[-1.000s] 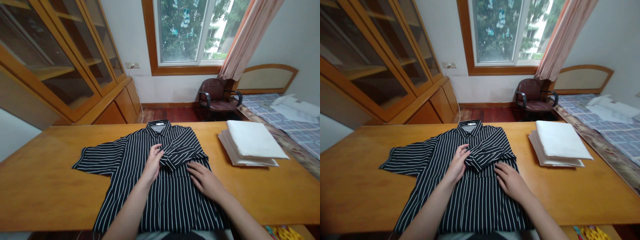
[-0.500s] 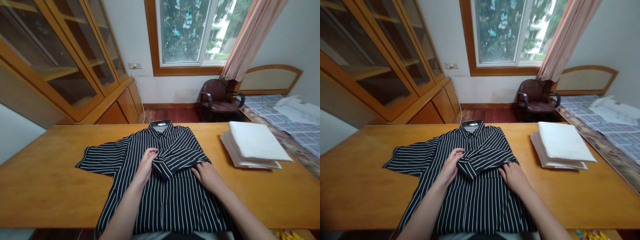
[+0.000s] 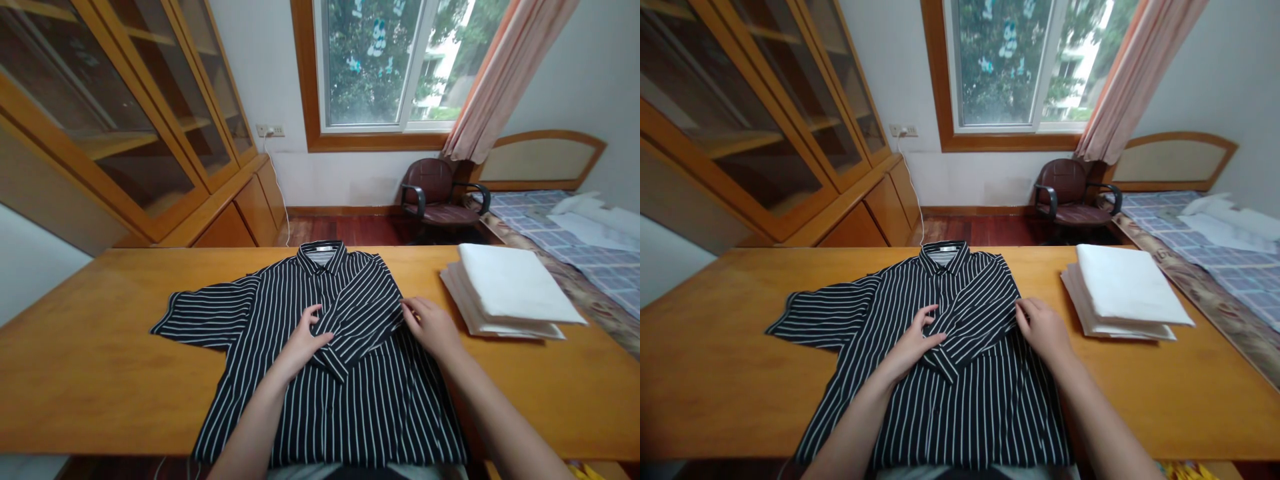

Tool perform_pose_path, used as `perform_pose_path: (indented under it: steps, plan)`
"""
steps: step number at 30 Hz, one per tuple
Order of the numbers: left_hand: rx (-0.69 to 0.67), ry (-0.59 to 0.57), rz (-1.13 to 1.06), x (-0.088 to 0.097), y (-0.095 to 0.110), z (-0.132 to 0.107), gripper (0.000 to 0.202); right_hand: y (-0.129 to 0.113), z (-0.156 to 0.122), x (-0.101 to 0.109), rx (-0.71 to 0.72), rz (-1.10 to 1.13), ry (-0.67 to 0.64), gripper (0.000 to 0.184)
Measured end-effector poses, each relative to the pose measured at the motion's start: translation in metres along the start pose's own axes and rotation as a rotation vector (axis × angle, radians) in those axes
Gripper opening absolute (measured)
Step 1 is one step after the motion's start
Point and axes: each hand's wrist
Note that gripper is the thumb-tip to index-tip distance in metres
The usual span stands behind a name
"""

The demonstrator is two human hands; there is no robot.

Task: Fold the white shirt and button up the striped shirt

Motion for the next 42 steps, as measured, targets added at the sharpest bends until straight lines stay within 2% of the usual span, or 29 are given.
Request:
perform_pose_path:
  steps: [2, 4, 7, 10, 13, 17, 20, 24, 34, 39, 42]
  plan:
    - [0.016, -0.108, -0.084, 0.001, 0.001, -0.003, 0.077, 0.002, 0.020, -0.011, -0.014, 0.029, 0.002, 0.032]
    - [0.035, -0.164, -0.103, 0.002, 0.000, -0.005, 0.076, 0.003, 0.042, -0.026, 0.014, 0.043, -0.017, 0.036]
    - [0.045, -0.140, -0.065, 0.004, -0.001, -0.006, 0.075, 0.007, 0.074, -0.049, 0.040, 0.033, -0.036, 0.036]
    - [0.022, -0.113, -0.052, 0.002, 0.000, -0.006, 0.075, 0.015, 0.102, -0.065, -0.081, -0.029, -0.020, 0.032]
    - [-0.006, -0.076, 0.004, -0.002, 0.003, -0.006, 0.072, 0.024, 0.124, -0.072, -0.209, -0.079, -0.034, 0.031]
    - [-0.037, -0.057, 0.045, -0.006, 0.009, -0.006, 0.065, 0.031, 0.141, -0.076, -0.174, -0.099, -0.159, 0.020]
    - [-0.045, -0.041, 0.011, -0.007, 0.013, -0.005, 0.062, 0.033, 0.146, -0.077, -0.166, -0.099, -0.182, 0.016]
    - [-0.018, -0.031, -0.041, -0.006, 0.012, -0.002, 0.067, 0.041, 0.149, -0.075, -0.211, -0.084, -0.150, 0.019]
    - [-0.059, 0.067, 0.072, -0.003, 0.004, 0.001, 0.075, 0.064, 0.145, -0.073, -0.303, -0.079, -0.068, 0.020]
    - [-0.177, 0.184, 0.149, -0.003, 0.002, 0.006, 0.069, 0.046, 0.131, -0.072, -0.263, -0.059, -0.018, 0.031]
    - [-0.259, 0.191, 0.218, -0.002, 0.000, 0.006, 0.063, 0.025, 0.107, -0.069, -0.069, 0.006, 0.020, 0.042]
Point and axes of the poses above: each hand's wrist, its own z-axis towards the middle knuckle, its own x-axis out of the back of the hand, y = z × x, and after that the axes turned 4 degrees about -z, right-handed
